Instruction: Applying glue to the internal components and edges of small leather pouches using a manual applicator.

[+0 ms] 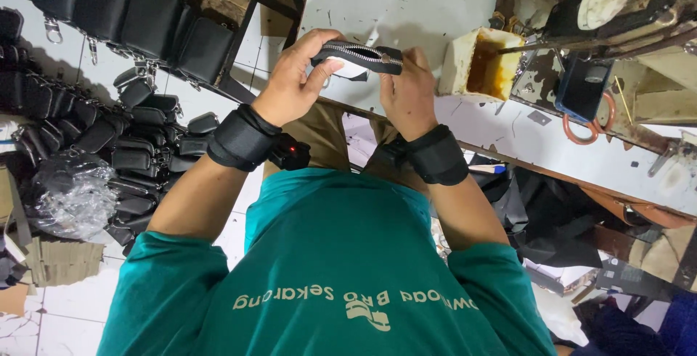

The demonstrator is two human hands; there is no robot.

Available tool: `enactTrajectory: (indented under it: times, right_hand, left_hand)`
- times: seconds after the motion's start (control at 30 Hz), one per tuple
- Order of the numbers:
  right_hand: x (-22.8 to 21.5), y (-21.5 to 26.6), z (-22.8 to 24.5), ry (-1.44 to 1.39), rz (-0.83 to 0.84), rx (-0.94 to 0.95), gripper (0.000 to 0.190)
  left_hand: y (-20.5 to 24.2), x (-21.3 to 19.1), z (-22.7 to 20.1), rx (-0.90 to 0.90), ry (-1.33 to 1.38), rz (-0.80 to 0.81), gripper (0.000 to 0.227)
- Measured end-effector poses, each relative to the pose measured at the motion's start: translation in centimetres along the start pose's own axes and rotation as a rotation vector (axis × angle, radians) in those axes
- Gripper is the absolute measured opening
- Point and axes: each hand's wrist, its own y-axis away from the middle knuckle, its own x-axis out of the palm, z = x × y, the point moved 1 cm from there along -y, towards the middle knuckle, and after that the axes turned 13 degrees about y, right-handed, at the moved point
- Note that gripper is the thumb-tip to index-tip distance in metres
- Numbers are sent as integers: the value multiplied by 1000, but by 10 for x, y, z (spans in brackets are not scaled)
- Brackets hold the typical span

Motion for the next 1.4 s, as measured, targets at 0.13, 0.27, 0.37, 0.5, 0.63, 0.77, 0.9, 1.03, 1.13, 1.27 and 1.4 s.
enactTrajectory:
  times: [0.13,0.27,0.37,0.5,0.63,0.77,0.9,1.03,1.13,1.27,1.4]
  right_hand:
    - [-5,2,2,16,-17,-50,15]
    - [-7,7,0,-40,30,-7,17]
    - [-10,5,2,-30,31,-16,16]
    - [-7,5,6,-39,18,-1,21]
    - [-10,3,5,-15,32,-25,17]
    - [-7,10,5,-21,57,-4,18]
    - [-14,9,13,16,77,-23,21]
    - [-3,18,10,9,97,-2,28]
    - [-10,14,15,27,89,-23,19]
    - [-11,13,14,33,56,0,27]
    - [-6,15,12,-39,54,-13,18]
  left_hand:
    - [-1,0,-2,-6,2,-9,26]
    - [0,1,0,-10,5,-10,26]
    - [0,0,-2,-15,8,-6,27]
    - [0,0,-5,3,2,-4,28]
    - [0,0,-3,-7,8,-2,28]
    - [-1,1,-1,8,-15,-9,29]
    - [0,1,0,25,-8,-7,28]
    - [0,1,-2,36,2,-8,27]
    - [1,0,-2,20,-3,-11,28]
    - [-1,1,-3,31,7,-8,27]
    - [0,1,-2,23,23,-16,27]
